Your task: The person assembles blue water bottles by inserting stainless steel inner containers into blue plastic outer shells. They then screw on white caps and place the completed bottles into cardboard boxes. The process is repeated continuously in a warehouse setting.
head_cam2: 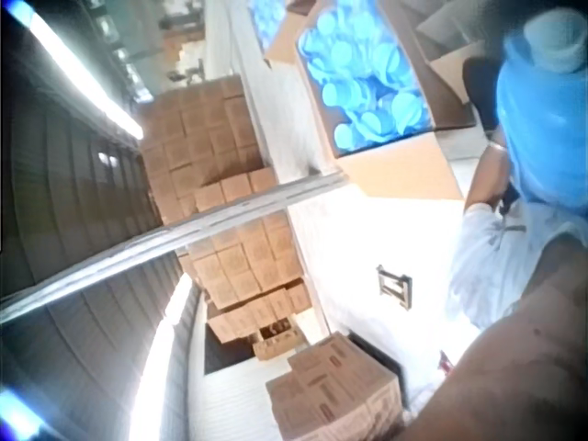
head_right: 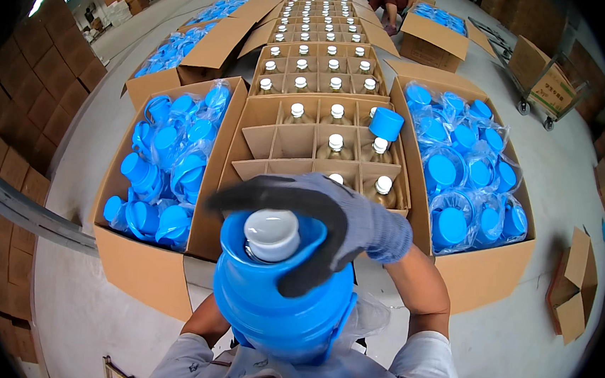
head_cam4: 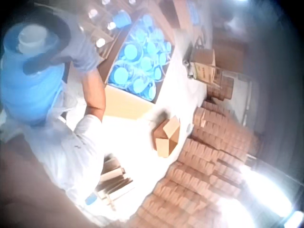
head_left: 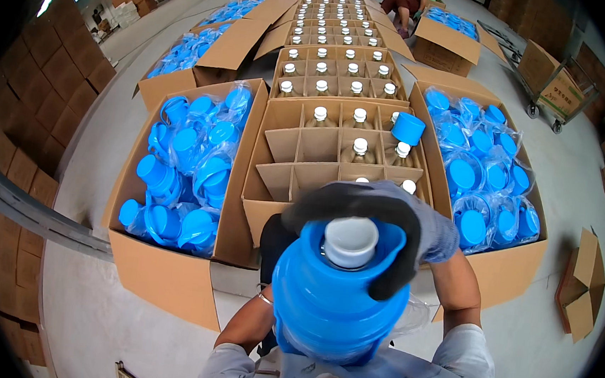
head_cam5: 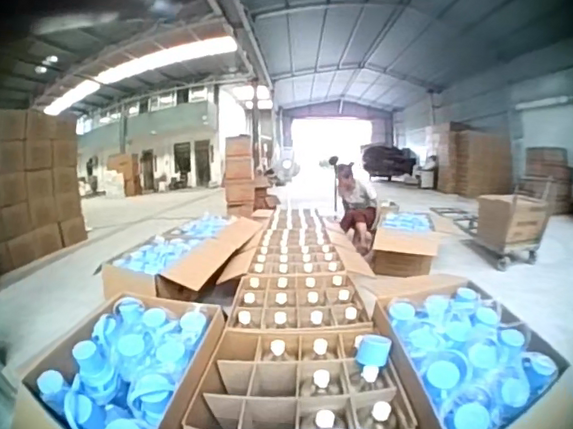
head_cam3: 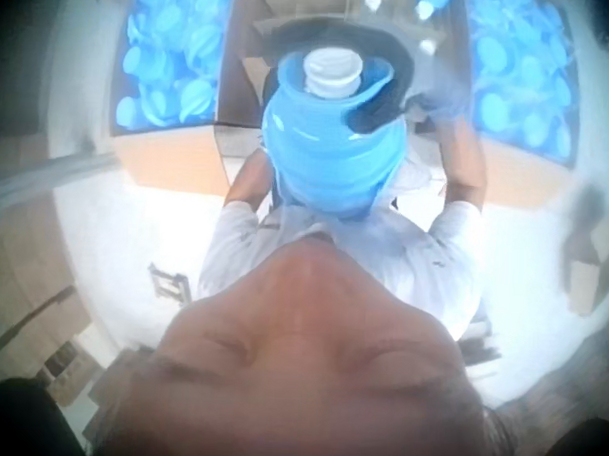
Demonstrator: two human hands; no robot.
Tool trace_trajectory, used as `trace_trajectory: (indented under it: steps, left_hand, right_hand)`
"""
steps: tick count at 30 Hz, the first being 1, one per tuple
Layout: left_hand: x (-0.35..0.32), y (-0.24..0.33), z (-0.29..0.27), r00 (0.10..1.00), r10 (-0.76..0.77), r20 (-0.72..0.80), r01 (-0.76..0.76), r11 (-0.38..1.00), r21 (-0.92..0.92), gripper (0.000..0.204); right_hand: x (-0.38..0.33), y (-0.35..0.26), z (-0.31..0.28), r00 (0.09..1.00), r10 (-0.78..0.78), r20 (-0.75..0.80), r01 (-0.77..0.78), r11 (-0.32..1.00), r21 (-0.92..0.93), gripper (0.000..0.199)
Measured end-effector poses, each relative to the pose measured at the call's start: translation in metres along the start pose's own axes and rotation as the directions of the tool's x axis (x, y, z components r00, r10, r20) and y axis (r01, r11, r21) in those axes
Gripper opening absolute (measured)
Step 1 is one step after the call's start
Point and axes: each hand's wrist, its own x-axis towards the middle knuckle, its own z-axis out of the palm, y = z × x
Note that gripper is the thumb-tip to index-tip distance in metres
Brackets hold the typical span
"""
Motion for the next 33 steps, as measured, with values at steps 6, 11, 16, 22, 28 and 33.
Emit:
trace_trajectory:
  steps: [6,11,16,22,28,33]
  left_hand:
    - [-0.025,0.076,0.010,1.000,-0.027,-0.008,0.027,0.842,0.538,0.045]
    - [-0.098,0.058,0.085,0.989,-0.034,0.145,-0.001,0.972,0.234,0.028]
    - [-0.072,0.081,0.037,0.826,-0.180,0.534,-0.098,0.887,0.451,0.036]
    - [-0.095,0.043,0.123,0.924,0.089,0.372,-0.346,0.613,0.711,0.038]
    - [-0.061,0.087,0.054,0.870,-0.353,0.345,0.209,0.897,0.390,0.060]
    - [-0.079,0.037,0.104,0.909,-0.105,0.402,-0.232,0.674,0.701,0.038]
  right_hand:
    - [-0.056,0.046,-0.007,0.884,0.385,-0.264,-0.452,0.848,-0.276,0.057]
    - [-0.056,0.064,-0.003,0.584,0.730,-0.356,-0.804,0.459,-0.378,0.069]
    - [-0.042,0.032,-0.025,0.935,0.283,-0.212,-0.348,0.850,-0.396,0.055]
    - [-0.065,0.077,-0.014,0.743,0.647,-0.172,-0.647,0.628,-0.432,0.047]
    - [-0.068,0.037,-0.055,0.874,0.461,-0.151,-0.485,0.845,-0.228,0.053]
    - [-0.065,0.056,-0.031,0.640,0.744,-0.192,-0.751,0.554,-0.359,0.037]
